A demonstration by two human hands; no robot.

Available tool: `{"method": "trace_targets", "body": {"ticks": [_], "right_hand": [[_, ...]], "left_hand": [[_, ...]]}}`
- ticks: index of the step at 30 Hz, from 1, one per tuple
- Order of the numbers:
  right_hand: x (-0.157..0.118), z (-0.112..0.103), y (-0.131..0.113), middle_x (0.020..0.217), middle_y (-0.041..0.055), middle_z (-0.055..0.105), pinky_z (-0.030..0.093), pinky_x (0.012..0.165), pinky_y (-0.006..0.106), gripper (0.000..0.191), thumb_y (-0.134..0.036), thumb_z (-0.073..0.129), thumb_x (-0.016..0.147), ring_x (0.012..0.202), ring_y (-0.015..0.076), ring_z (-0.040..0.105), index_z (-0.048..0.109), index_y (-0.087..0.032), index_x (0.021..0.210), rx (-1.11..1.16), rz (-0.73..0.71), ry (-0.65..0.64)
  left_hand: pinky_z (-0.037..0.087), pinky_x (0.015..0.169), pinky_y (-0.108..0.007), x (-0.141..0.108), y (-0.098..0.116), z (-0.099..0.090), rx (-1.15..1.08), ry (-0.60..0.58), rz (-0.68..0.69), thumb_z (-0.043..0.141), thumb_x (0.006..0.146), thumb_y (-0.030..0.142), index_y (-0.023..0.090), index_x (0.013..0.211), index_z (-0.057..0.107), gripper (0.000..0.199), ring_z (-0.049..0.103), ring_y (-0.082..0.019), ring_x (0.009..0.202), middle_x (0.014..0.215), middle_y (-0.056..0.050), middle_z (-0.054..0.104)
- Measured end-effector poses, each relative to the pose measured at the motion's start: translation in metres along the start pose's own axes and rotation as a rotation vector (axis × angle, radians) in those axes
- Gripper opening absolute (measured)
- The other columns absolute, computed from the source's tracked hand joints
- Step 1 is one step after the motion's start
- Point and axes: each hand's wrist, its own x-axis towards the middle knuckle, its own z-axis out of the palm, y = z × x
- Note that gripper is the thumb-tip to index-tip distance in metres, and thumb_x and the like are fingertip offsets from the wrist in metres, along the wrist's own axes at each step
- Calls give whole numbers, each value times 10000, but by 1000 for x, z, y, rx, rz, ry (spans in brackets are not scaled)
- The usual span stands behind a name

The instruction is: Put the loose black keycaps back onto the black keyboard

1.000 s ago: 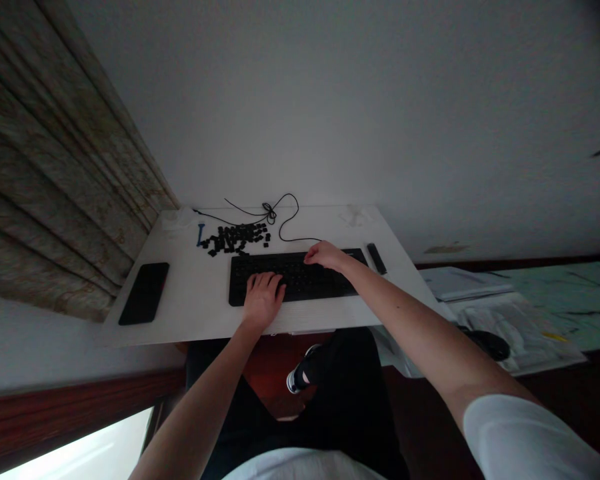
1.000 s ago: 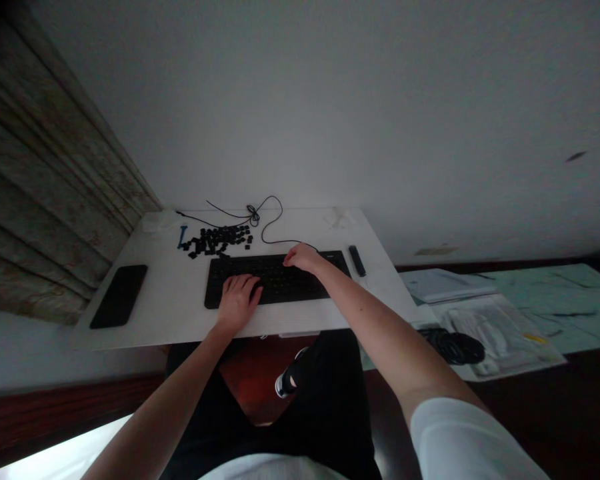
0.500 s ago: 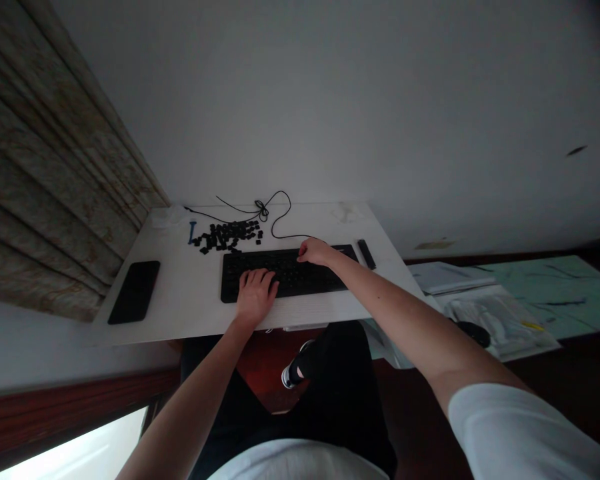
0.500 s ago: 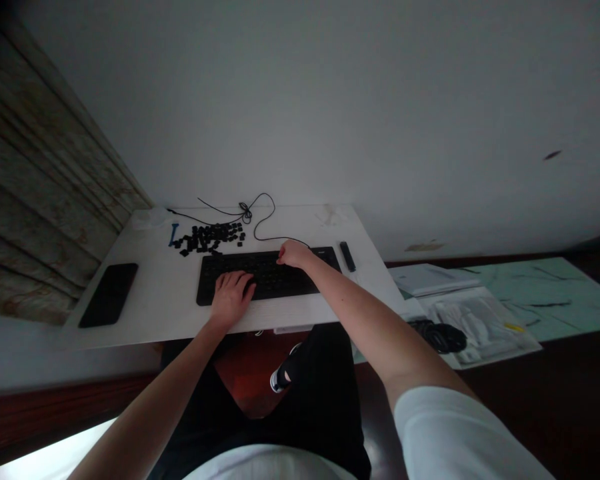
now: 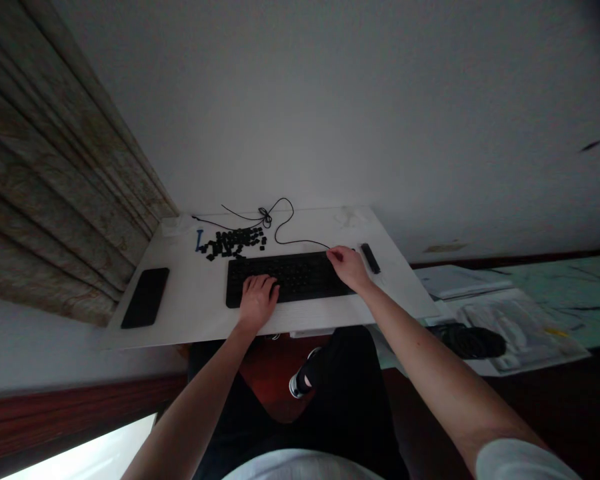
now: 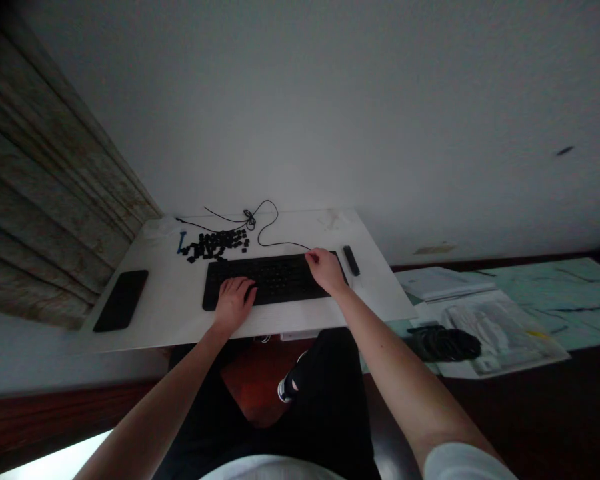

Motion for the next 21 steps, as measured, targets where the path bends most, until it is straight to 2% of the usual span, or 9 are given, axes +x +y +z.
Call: {"method": "trace_targets", "body": {"ticks": [3,5,8,12,14,16,19,21], "right_hand": [[-26,-5,26,864,104,689,456,783,362,261,-309,496,922,815,235,607,709,-170,866,-125,-52,195],[-42,-7,40,893,119,677,442,814,388,275,-319,484,934,874,257,593,708,-167,883,-229,-71,267],[-57,-7,54,966,134,667,413,843,414,285,-347,482,944,948,280,568,704,-170,923,-327,-78,322],[-59,-4,59,981,139,654,386,824,402,312,-372,459,956,960,281,545,693,-165,952,-345,-43,350],[-56,-3,60,967,139,652,371,813,392,328,-382,447,961,953,279,537,689,-161,946,-355,-25,349],[-54,-3,60,971,138,652,358,813,388,337,-389,440,964,960,278,531,687,-160,939,-376,-11,354],[-53,-3,61,1005,139,655,348,818,384,346,-393,428,973,966,273,530,682,-162,934,-394,4,352],[-53,-3,61,1013,141,655,346,816,384,352,-396,422,977,960,270,532,681,-162,932,-394,19,349]], "left_hand": [[408,1039,-478,0,0,0,10,-11,-7,517,945,258,189,1072,665,206,611,-255,1055,1072,-110,683],[407,1043,-483,-1,1,0,7,-11,-7,519,945,258,188,1068,665,204,610,-259,1062,1071,-111,681],[412,1048,-492,-3,2,0,-35,0,-19,522,940,255,195,1065,666,199,610,-263,1061,1075,-105,672],[482,994,-412,11,-9,-6,-196,41,-96,519,929,248,208,1063,663,200,617,-232,1055,1107,-92,644],[486,1004,-396,29,-27,-13,-212,60,-163,515,921,245,206,1084,659,220,612,-230,1084,1146,-95,629],[437,1075,-427,51,-52,-22,-108,67,-238,521,902,228,201,1153,644,281,568,-259,1187,1243,-111,596],[363,1129,-503,78,-95,-31,99,-25,-347,528,882,225,182,1278,593,403,461,-329,1326,1377,-147,526],[363,1128,-491,87,-119,-33,162,-137,-380,533,886,258,161,1323,568,449,456,-338,1334,1396,-170,515]]}}
